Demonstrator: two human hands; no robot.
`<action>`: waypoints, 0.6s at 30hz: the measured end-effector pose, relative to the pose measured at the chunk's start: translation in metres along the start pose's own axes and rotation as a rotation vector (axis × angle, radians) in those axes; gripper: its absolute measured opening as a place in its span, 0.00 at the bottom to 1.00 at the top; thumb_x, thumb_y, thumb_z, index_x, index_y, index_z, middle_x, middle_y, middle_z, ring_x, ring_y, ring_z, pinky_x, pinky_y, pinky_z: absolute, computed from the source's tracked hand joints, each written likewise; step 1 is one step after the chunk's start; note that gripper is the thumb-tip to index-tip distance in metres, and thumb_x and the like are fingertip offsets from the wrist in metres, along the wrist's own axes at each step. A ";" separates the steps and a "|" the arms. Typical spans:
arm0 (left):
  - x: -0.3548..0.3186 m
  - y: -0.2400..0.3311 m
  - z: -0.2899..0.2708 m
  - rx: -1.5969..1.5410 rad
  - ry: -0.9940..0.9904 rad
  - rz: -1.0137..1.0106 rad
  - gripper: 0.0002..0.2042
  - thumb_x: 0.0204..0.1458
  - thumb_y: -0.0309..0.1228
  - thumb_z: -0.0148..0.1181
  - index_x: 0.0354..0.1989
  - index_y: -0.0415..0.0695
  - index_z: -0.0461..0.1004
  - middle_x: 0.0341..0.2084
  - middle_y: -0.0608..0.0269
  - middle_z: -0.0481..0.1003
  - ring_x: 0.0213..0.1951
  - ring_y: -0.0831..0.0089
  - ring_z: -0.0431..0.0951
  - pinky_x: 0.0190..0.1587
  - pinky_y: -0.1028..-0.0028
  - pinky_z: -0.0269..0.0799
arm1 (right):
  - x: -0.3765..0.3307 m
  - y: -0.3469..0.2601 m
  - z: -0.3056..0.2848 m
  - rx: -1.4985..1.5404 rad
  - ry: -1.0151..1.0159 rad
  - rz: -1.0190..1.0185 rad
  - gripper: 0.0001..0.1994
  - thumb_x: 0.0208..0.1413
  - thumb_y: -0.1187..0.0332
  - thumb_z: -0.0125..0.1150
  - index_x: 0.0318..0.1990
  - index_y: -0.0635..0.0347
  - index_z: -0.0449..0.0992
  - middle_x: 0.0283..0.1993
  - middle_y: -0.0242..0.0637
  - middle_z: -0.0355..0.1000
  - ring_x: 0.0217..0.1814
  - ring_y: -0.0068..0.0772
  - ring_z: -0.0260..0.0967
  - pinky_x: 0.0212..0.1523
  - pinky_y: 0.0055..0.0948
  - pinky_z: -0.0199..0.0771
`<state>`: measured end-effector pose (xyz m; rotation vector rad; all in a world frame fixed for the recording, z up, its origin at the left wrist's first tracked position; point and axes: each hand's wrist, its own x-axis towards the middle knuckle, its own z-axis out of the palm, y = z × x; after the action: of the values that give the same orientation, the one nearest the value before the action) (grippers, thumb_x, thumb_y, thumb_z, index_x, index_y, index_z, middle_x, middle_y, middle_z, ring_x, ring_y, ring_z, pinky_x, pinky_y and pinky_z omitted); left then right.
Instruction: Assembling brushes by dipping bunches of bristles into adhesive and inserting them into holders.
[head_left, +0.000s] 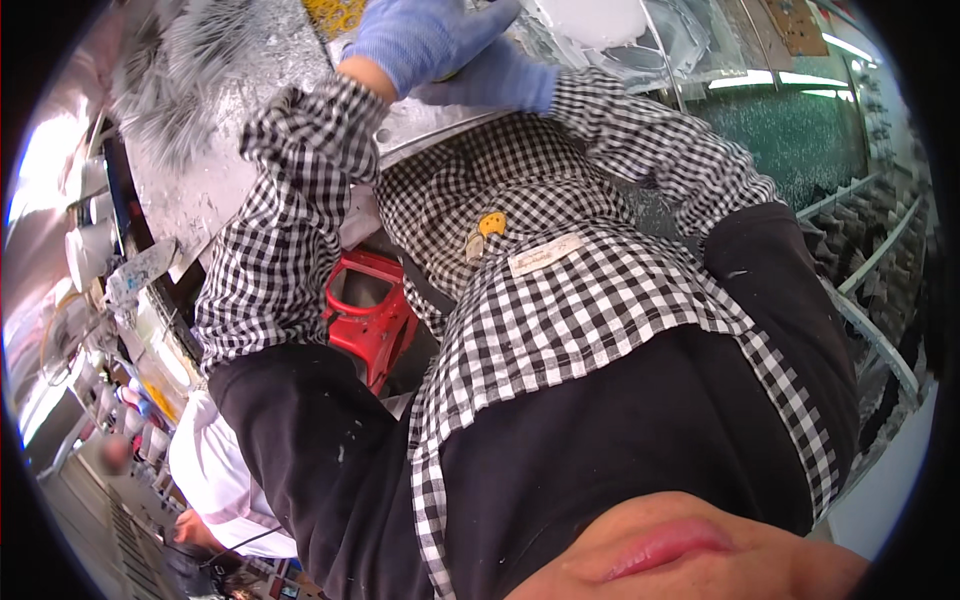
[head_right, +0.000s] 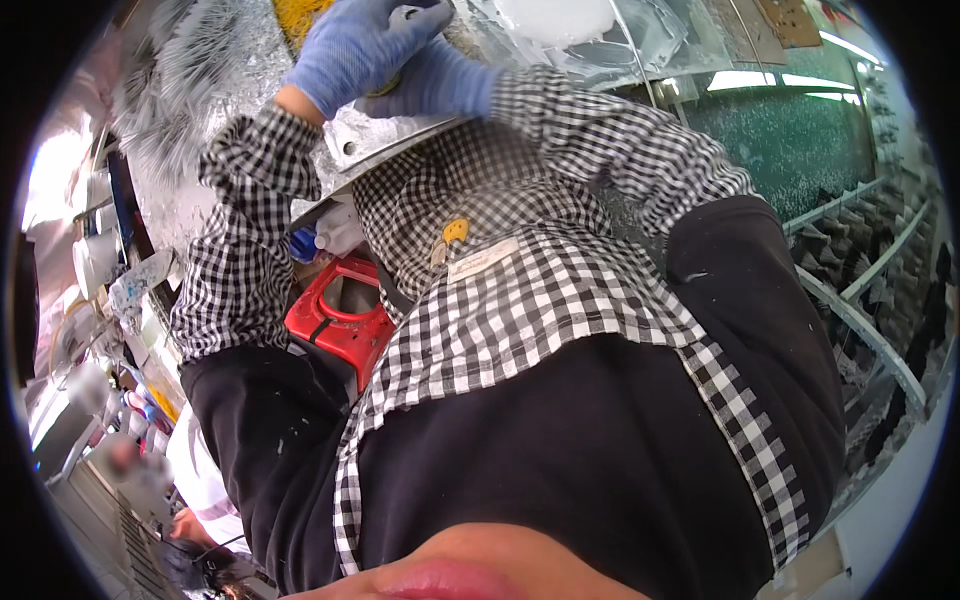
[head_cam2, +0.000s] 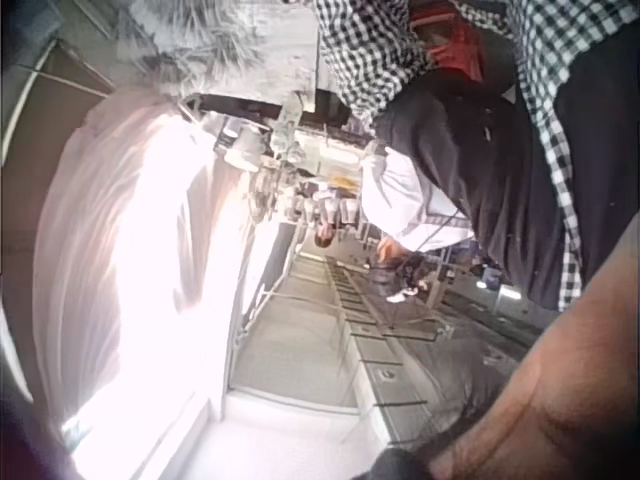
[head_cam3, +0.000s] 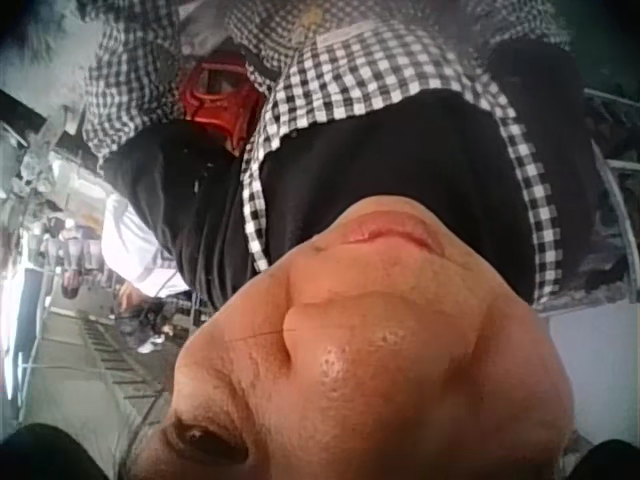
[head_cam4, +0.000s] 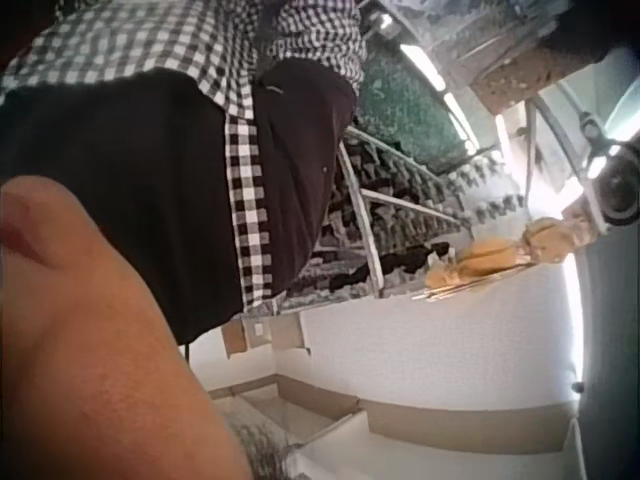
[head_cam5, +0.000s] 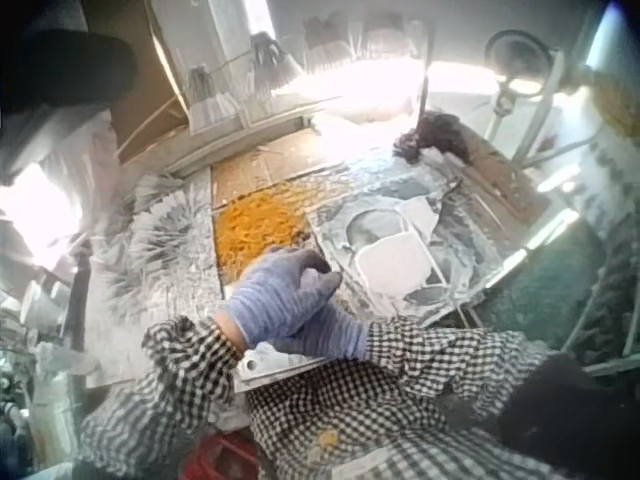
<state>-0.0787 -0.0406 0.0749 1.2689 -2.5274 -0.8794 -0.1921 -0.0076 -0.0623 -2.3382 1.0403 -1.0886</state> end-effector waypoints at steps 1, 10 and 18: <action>0.001 0.006 -0.015 -0.112 -0.051 -0.055 0.25 0.58 0.50 0.57 0.53 0.42 0.79 0.47 0.41 0.80 0.52 0.45 0.80 0.55 0.57 0.75 | 0.013 -0.005 -0.015 0.016 -0.007 -0.040 0.22 0.54 0.51 0.72 0.50 0.54 0.80 0.43 0.33 0.81 0.46 0.34 0.79 0.53 0.35 0.80; 0.139 0.080 0.023 0.013 0.063 0.402 0.22 0.55 0.48 0.58 0.39 0.39 0.83 0.35 0.41 0.82 0.41 0.48 0.84 0.47 0.56 0.77 | -0.046 0.079 -0.144 0.067 0.023 0.300 0.33 0.52 0.65 0.75 0.66 0.56 0.69 0.69 0.38 0.67 0.69 0.32 0.67 0.67 0.33 0.69; 0.152 0.074 0.039 0.133 -0.100 0.293 0.20 0.53 0.45 0.56 0.43 0.41 0.82 0.40 0.39 0.81 0.46 0.45 0.81 0.50 0.55 0.76 | -0.055 0.122 -0.112 -0.146 0.176 0.523 0.33 0.52 0.50 0.73 0.63 0.53 0.72 0.66 0.42 0.69 0.69 0.33 0.65 0.68 0.31 0.66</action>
<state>-0.2386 -0.1085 0.0714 0.8716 -2.7955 -0.7372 -0.3593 -0.0485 -0.0891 -1.9172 1.7230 -1.0415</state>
